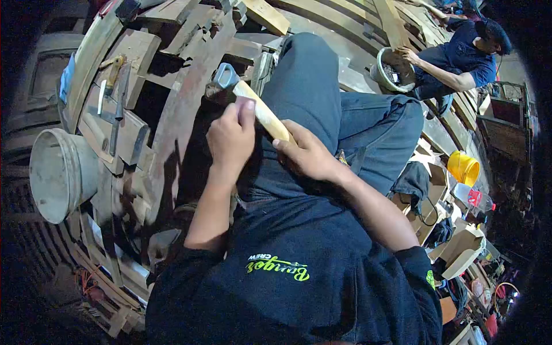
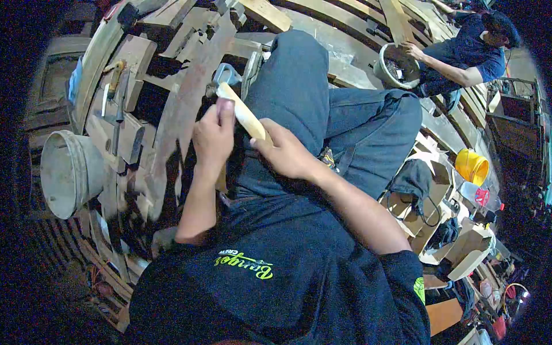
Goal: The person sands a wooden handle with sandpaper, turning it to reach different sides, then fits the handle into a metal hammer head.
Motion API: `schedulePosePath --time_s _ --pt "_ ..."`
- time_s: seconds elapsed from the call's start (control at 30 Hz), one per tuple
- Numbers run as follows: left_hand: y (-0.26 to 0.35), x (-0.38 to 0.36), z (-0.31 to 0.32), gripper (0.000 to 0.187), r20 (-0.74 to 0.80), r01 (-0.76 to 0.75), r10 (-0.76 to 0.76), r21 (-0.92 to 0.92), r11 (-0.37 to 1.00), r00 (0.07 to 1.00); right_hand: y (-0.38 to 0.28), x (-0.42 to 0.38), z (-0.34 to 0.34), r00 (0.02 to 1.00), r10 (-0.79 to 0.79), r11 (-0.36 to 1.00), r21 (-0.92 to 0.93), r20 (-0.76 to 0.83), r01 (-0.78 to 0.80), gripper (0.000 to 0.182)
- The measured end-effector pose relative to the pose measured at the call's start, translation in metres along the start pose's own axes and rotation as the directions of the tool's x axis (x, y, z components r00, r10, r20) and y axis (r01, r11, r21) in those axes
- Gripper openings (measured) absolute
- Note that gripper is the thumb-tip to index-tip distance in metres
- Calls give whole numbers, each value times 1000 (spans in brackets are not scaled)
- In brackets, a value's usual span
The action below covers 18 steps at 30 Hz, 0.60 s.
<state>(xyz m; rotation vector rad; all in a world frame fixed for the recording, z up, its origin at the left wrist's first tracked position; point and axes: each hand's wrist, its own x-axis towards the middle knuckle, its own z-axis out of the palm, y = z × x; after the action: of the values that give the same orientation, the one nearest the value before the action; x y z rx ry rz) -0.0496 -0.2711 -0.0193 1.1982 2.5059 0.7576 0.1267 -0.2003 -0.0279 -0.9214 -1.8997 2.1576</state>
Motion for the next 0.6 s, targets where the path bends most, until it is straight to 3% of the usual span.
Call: schedulePosePath --time_s 0.1,0.2,0.3,0.37,0.4,0.5,0.53,0.6 --pt "-1 6 3 52 -65 5 -7 -21 1000 998 -2 1 0 1000 28 998 48 13 -29 39" --pt "6 -7 1 52 7 -49 49 33 998 999 -2 -2 -2 1000 15 1000 23 -1 -15 38" --pt "-4 12 -3 51 -12 36 -36 16 999 999 1 -2 2 999 32 997 70 24 -33 40" --pt "-6 13 6 52 -68 22 -28 -88 996 997 2 2 2 1000 0 998 65 20 -2 31" --pt "-1 7 7 52 -39 8 -11 -62 998 999 2 2 1 1000 -26 999 37 -1 26 39" --pt "1 -4 6 51 -2 -32 32 -20 999 999 4 -2 -1 1000 -9 1000 27 6 9 39" --pt "-3 -4 0 51 -10 -7 7 -1 1000 1000 5 -6 4 994 -98 991 -92 -39 94 39" --pt "-6 10 -7 50 -17 87 -86 11 996 996 3 -9 6 999 -39 999 -29 -13 39 38"
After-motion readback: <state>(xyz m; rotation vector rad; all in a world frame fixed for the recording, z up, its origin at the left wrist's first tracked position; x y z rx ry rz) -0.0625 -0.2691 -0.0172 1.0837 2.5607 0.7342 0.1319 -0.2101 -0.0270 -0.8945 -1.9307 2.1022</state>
